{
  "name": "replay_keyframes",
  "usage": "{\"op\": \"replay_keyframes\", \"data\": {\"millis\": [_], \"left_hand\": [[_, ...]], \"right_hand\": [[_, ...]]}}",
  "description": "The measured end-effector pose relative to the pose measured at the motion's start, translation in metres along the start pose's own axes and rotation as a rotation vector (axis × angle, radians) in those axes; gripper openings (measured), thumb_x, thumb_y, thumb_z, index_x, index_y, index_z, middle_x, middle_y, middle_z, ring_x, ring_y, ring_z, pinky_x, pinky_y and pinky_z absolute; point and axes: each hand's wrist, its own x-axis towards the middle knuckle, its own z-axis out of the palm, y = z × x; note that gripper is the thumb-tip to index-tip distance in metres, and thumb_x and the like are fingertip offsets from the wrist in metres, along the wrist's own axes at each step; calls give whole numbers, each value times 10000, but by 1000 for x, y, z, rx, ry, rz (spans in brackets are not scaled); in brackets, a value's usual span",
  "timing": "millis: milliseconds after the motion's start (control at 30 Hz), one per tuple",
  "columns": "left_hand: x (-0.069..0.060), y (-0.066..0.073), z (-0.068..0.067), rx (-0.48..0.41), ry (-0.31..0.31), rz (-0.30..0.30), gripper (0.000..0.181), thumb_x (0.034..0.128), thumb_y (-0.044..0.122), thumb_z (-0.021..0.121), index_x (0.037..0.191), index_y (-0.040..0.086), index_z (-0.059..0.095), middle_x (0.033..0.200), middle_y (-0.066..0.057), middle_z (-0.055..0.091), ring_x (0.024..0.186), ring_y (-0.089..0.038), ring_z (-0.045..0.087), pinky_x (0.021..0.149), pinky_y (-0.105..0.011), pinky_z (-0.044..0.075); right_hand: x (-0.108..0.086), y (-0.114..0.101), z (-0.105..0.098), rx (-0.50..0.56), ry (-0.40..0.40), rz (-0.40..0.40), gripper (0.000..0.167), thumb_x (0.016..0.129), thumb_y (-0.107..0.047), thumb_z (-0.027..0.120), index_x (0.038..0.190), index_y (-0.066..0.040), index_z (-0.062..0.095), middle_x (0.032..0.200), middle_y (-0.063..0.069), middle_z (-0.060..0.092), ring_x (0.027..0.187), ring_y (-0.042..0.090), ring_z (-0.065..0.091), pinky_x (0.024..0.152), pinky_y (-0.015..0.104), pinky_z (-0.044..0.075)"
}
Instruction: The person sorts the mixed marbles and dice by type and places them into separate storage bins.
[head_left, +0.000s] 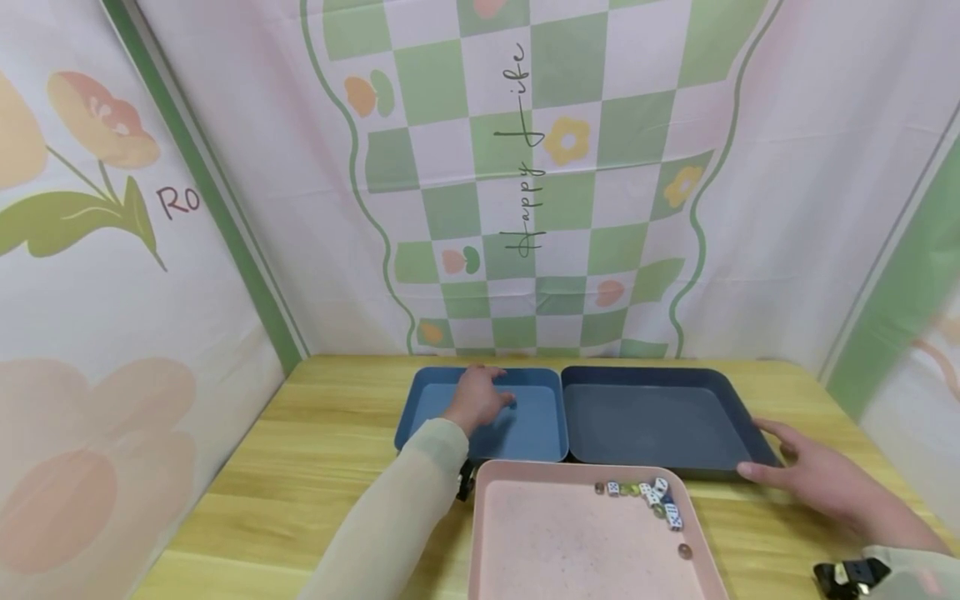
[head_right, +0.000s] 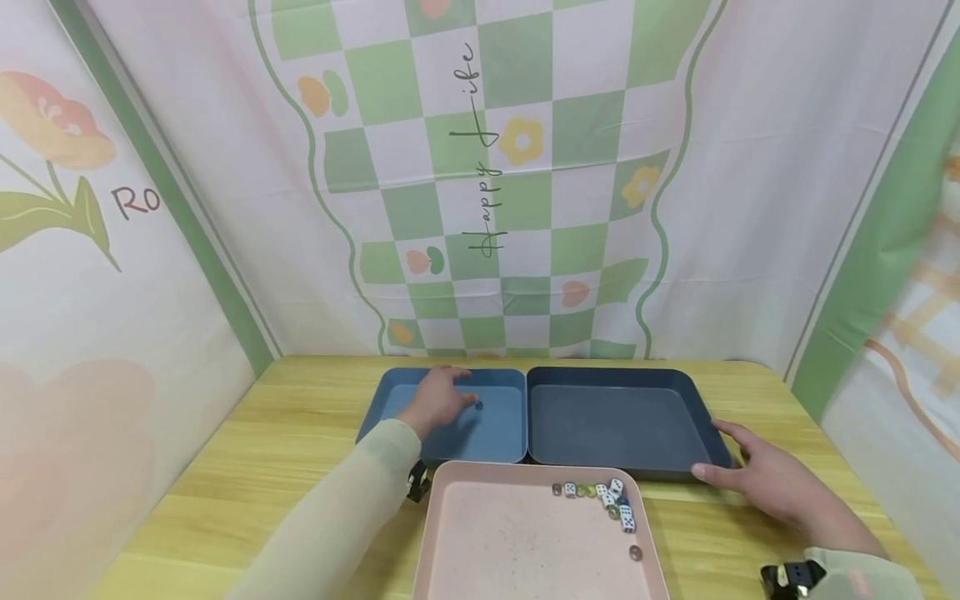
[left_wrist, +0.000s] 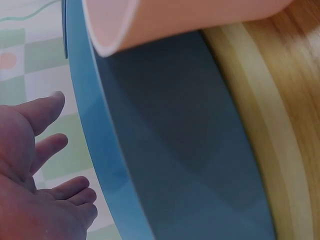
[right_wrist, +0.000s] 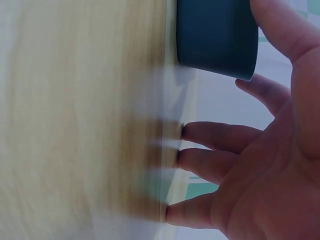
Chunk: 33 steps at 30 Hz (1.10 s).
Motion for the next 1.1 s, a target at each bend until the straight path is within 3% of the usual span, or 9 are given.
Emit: {"op": "replay_keyframes", "data": {"millis": [333, 700, 1100], "left_hand": [[-2, 0, -1, -50, -40, -39, 499, 942, 299, 722, 1401, 153, 594, 1519, -168, 375, 1366, -354, 389, 1006, -494, 449], [-5, 4, -1, -90, -54, -38, 485, 928, 296, 738, 1374, 145, 619, 1519, -160, 382, 1364, -347, 392, 1000, -497, 451], [-33, 31, 0, 25, -71, 110, 481, 944, 366, 706, 1393, 227, 605, 1582, -99, 296, 1413, -313, 331, 1042, -482, 420]], "right_hand": [[1, 1, -1, 7, -9, 6, 1034, 899, -584, 658, 1552, 49, 167, 1348, 532, 256, 1189, 710, 297, 842, 794, 304], [1, 1, -1, 6, -8, -3, 1028, 901, -574, 662, 1545, 62, 173, 1342, 529, 271, 1191, 699, 317, 847, 788, 317], [1, 0, -1, 3, -9, 4, 1037, 900, -582, 658, 1548, 57, 163, 1337, 533, 269, 1188, 702, 317, 845, 791, 313]]}}
